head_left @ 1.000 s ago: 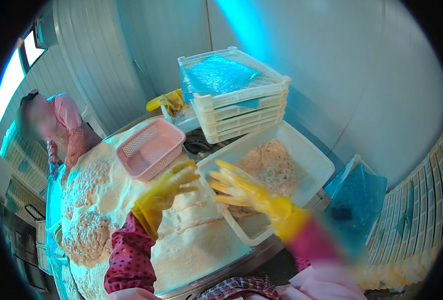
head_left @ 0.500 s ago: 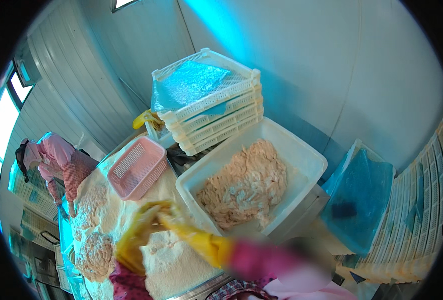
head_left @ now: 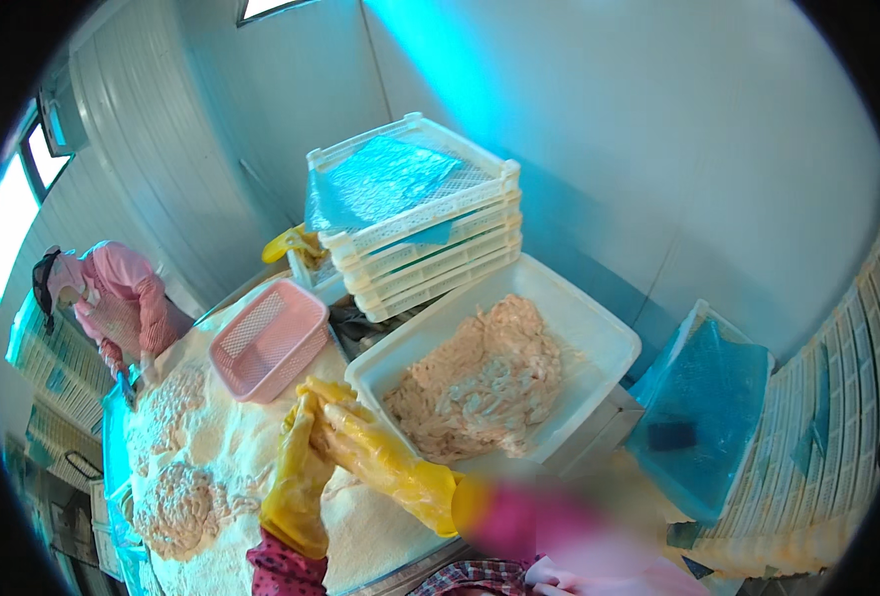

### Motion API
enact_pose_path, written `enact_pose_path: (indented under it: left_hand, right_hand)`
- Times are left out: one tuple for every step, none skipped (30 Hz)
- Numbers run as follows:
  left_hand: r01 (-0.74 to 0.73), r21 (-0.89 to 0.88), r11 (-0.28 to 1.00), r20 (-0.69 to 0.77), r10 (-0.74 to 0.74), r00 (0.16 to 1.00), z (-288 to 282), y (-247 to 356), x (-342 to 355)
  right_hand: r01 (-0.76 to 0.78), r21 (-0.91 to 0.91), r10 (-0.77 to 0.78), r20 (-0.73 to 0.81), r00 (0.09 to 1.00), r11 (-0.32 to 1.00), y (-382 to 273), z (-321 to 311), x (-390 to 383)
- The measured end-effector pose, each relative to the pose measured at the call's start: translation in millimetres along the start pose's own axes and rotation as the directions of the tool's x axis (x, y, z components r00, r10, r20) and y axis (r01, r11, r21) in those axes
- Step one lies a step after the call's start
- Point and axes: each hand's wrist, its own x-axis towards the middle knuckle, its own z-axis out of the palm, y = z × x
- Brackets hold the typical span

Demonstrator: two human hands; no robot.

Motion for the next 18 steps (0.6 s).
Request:
enact_pose_path:
  left_hand:
    - [0.003,-0.070,0.998,-0.003,-0.003,1.000,-9,-10,9]
    - [-0.006,-0.130,0.991,-0.001,0.006,1.000,-14,-15,19]
    - [-0.040,-0.004,0.999,0.010,0.041,0.999,-27,-25,30]
    - [-0.077,0.122,0.989,0.020,0.075,0.997,-46,-37,40]
    - [-0.094,0.377,0.922,0.132,0.047,0.990,-40,-48,43]
    - [-0.180,0.566,0.805,0.275,0.022,0.961,-22,-66,54]
    - [-0.132,0.644,0.754,0.320,-0.109,0.941,-3,-86,51]
    - [-0.118,0.725,0.678,0.364,-0.233,0.902,22,-97,45]
    - [0.093,0.599,0.796,0.323,-0.346,0.881,33,-114,34]
    - [0.306,0.450,0.839,0.282,-0.459,0.843,37,-123,17]
    - [0.489,0.262,0.832,0.293,-0.552,0.781,46,-134,10]
    - [0.646,0.065,0.760,0.330,-0.627,0.705,55,-140,7]
    - [0.649,0.015,0.760,0.391,-0.602,0.696,75,-132,5]
    - [0.651,-0.038,0.758,0.412,-0.582,0.701,91,-107,-11]
    - [0.656,-0.096,0.749,0.454,-0.553,0.698,103,-99,-18]
    - [0.583,-0.181,0.792,0.461,-0.456,0.762,102,-111,-24]
    - [0.491,-0.206,0.847,0.410,-0.381,0.829,99,-126,-26]
    - [0.392,-0.227,0.891,0.352,-0.301,0.886,90,-151,-21]
  right_hand:
    - [-0.039,0.070,0.041,-0.023,0.999,0.997,1,-2,0]
    - [-0.075,0.139,0.079,-0.029,0.996,0.987,-6,5,5]
    - [-0.114,0.208,0.123,-0.029,0.992,0.971,-14,11,11]
    - [-0.279,0.308,0.294,0.000,0.956,0.909,-29,9,20]
    - [-0.279,0.226,0.271,0.069,0.960,0.933,-52,-16,5]
    - [-0.250,0.111,0.237,0.118,0.964,0.962,-89,-39,-12]
    - [-0.238,-0.436,0.235,-0.061,0.970,0.868,-111,-44,-42]
    - [-0.244,-0.840,0.144,-0.198,0.970,0.485,-131,-41,-74]
    - [-0.258,-0.964,-0.001,-0.258,0.966,-0.060,-146,-37,-103]
    - [-0.257,-0.784,-0.139,-0.216,0.966,-0.565,-148,-35,-119]
    - [-0.240,-0.788,-0.126,-0.204,0.971,-0.567,-152,-43,-127]
    - [-0.220,-0.792,-0.111,-0.192,0.975,-0.570,-154,-58,-131]
    - [-0.201,-0.789,-0.093,-0.181,0.979,-0.581,-163,-66,-131]
    - [-0.242,-0.748,-0.111,-0.222,0.969,-0.618,-164,-47,-125]
    - [-0.210,-0.817,-0.173,-0.138,0.975,-0.537,-168,-52,-126]
    - [-0.164,-0.884,-0.235,-0.063,0.970,-0.437,-165,-63,-130]
    - [-0.099,-0.945,-0.300,0.000,0.954,-0.313,-158,-69,-129]
    - [-0.115,-0.872,-0.198,-0.021,0.980,-0.476,-161,-49,-119]
